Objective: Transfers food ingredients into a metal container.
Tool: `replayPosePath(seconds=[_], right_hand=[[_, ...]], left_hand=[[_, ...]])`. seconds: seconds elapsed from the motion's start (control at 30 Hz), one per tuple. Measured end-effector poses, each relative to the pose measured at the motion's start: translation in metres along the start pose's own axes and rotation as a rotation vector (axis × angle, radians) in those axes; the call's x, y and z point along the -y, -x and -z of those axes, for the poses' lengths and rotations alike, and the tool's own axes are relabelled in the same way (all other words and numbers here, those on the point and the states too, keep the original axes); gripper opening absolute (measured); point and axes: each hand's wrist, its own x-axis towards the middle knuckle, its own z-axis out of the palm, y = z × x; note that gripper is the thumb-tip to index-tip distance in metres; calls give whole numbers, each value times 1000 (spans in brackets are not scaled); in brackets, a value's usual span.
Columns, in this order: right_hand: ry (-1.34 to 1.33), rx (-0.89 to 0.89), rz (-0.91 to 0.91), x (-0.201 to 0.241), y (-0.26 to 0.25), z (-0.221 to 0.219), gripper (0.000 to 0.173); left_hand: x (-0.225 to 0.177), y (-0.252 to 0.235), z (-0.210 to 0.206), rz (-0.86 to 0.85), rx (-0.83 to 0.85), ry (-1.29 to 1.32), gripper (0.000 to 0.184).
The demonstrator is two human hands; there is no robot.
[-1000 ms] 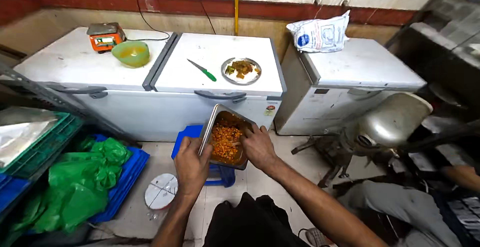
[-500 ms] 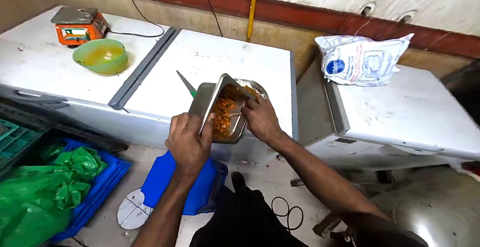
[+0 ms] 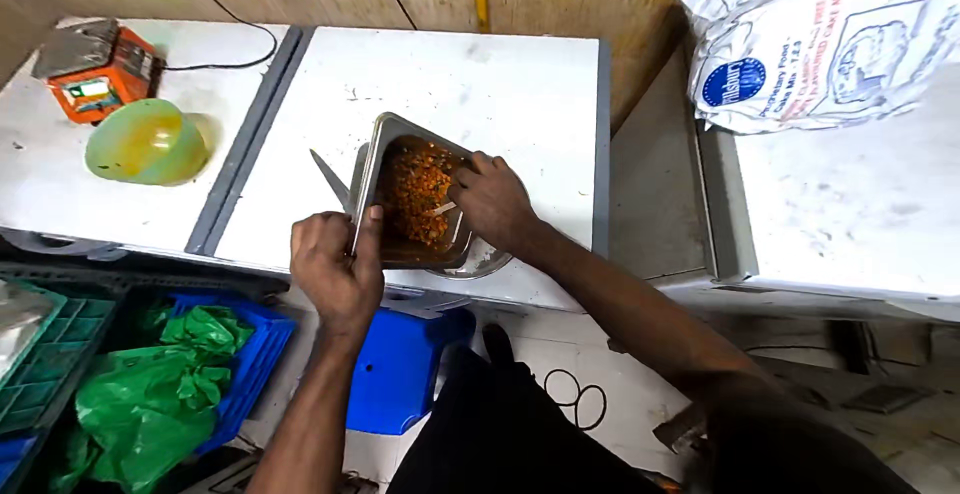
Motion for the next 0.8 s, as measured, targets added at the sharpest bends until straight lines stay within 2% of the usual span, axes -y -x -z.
replayPosePath(seconds=[0.17, 0.37, 0.5, 0.6, 0.7, 0.8], right_hand=[[-48, 39, 8, -20, 7, -12, 17], [-87, -32, 39, -42, 26, -22, 12], [-141, -88, 22, -50, 40, -30, 21], [-155, -91, -1, -53, 49, -35, 21], [-153, -67, -4, -58, 56, -40, 19], [-151, -136, 22, -62, 62, -47, 17]], left_hand=[[-14, 1, -19, -95, -10, -98, 46], [-28, 3, -34, -183, 7, -129, 40], [-34, 4, -42, -196, 11, -123, 39], [-35, 6, -46, -203, 34, -136, 38], [-32, 3, -55, -257, -31, -117, 39], [-31, 2, -59, -293, -59, -115, 38]])
